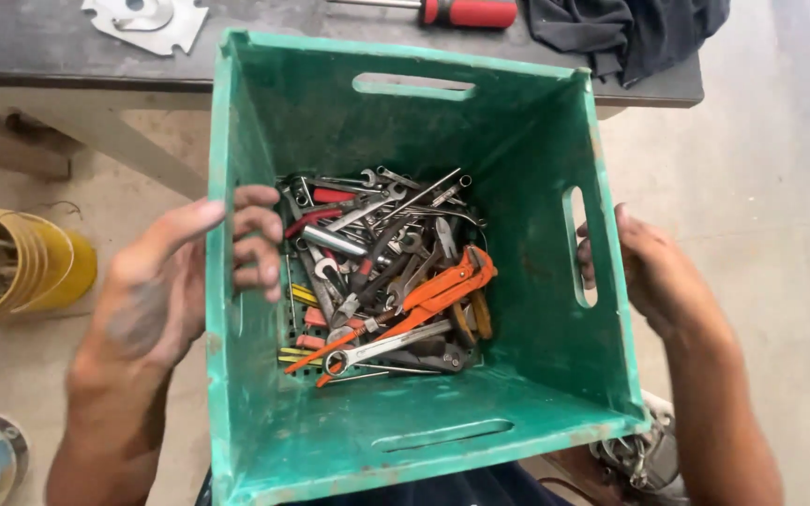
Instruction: Sorting through a tool bin and then using a screwdriver and brush to perform maintenance on a small metal component.
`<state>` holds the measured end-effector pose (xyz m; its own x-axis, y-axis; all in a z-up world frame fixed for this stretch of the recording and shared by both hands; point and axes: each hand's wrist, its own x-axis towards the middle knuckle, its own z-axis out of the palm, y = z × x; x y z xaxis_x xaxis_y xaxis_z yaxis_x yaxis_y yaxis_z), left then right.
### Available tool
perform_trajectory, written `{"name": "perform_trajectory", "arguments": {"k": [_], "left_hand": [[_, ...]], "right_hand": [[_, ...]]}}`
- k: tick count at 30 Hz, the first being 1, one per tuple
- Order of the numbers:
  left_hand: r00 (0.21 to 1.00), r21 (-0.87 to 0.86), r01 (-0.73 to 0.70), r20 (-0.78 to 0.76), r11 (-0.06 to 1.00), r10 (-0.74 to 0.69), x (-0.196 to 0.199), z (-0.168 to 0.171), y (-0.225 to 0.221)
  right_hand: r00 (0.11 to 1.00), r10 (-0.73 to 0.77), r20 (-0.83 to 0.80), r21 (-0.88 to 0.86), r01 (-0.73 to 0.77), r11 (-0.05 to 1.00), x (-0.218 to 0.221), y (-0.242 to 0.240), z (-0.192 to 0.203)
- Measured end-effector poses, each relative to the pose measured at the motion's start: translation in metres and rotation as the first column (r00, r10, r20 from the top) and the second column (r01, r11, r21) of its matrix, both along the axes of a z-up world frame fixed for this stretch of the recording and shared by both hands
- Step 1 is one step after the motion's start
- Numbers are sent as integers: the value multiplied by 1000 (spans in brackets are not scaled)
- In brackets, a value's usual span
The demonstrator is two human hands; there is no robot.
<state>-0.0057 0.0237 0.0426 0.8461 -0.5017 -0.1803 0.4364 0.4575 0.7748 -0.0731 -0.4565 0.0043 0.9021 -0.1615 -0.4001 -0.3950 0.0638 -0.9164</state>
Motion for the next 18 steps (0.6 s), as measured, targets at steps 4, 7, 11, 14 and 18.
{"name": "perform_trajectory", "arguments": {"k": [4,7,11,14,18], "left_hand": [[985,-46,-136,-116,990,130,1,1,-13],[970,-89,-182,-178,979,164,0,3,-18],[954,34,-258,-148,966,260,-11,6,-19],[949,81,-294,-93,952,301,-27,16,-7],[923,46,-370,-96,928,372,-63,39,24]], "right_hand": [[998,-2,61,71,-2,997,5,29,17],[993,-46,105,-43,51,998,6,58,33],[986,-116,118,-154,134,979,0,81,44],[975,-111,192,-142,139,980,-5,96,61],[972,-2,237,-143,36,989,-3,117,85]]}}
